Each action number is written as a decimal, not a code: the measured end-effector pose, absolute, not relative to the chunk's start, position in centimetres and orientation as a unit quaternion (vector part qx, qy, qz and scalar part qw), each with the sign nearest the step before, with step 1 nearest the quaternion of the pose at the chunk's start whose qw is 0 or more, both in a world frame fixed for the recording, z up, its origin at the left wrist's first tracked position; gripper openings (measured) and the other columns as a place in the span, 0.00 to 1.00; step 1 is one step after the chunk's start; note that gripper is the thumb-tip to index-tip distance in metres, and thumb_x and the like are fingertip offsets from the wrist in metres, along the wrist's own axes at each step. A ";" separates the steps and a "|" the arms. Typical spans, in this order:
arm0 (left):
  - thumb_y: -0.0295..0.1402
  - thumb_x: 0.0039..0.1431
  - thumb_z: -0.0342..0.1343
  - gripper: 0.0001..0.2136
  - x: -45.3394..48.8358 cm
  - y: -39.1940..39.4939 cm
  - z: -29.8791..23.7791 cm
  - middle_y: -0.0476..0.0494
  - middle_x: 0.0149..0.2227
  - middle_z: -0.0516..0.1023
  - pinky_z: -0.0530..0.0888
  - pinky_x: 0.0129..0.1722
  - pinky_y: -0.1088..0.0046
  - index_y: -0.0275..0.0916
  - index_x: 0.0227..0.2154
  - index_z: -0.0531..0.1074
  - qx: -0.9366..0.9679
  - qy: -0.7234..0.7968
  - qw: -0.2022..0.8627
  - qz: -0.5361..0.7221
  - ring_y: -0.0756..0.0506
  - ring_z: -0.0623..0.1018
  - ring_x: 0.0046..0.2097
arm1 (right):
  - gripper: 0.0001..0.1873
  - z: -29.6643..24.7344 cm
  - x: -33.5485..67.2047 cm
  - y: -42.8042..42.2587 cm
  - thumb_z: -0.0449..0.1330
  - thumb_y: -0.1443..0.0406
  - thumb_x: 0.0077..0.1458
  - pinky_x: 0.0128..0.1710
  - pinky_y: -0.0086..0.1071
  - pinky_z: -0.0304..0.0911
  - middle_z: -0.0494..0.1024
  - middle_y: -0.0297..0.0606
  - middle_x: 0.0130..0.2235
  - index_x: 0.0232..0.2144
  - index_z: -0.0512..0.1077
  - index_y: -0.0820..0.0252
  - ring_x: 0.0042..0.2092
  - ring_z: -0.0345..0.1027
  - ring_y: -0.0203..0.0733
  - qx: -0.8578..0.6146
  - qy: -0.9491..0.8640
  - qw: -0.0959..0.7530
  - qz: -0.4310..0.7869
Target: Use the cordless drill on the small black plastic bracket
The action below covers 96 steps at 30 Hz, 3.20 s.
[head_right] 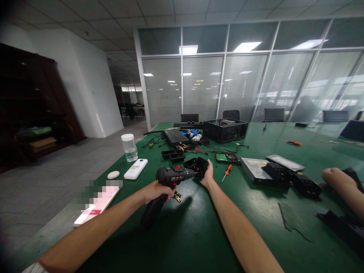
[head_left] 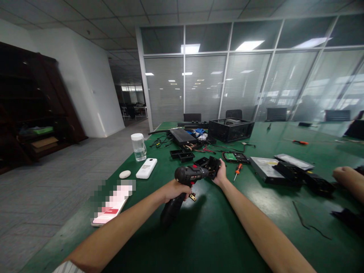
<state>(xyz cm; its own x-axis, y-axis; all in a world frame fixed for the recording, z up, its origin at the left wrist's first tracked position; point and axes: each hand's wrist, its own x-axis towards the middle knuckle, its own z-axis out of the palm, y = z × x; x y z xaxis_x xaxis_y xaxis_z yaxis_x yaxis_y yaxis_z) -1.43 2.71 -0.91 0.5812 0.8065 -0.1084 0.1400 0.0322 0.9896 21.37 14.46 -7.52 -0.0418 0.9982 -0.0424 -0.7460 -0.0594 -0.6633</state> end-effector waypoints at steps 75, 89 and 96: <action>0.29 0.40 0.53 0.05 -1.5 3.0 -1.0 0.49 0.17 0.67 0.63 0.24 0.74 0.32 0.22 0.67 0.647 0.354 0.624 0.257 0.51 0.67 0.21 | 0.24 -7.9 21.7 14.9 0.46 0.48 0.46 0.26 0.37 0.63 0.74 0.39 0.24 0.26 0.70 0.60 0.27 0.68 0.44 -0.262 -0.235 0.640 0.683; 0.30 0.41 0.53 0.05 -1.5 2.8 -0.7 0.48 0.18 0.68 0.64 0.24 0.74 0.32 0.21 0.67 0.646 0.350 0.627 0.259 0.51 0.67 0.22 | 0.24 -7.9 21.6 14.8 0.45 0.48 0.46 0.23 0.34 0.62 0.73 0.39 0.22 0.25 0.70 0.60 0.25 0.67 0.42 -0.268 -0.241 0.640 0.678; 0.29 0.41 0.53 0.05 -1.5 2.7 -0.7 0.48 0.18 0.67 0.63 0.24 0.74 0.32 0.21 0.67 0.644 0.345 0.630 0.263 0.52 0.66 0.22 | 0.24 -7.8 21.6 14.7 0.45 0.48 0.47 0.25 0.35 0.62 0.74 0.39 0.22 0.25 0.70 0.60 0.25 0.67 0.43 -0.267 -0.242 0.637 0.682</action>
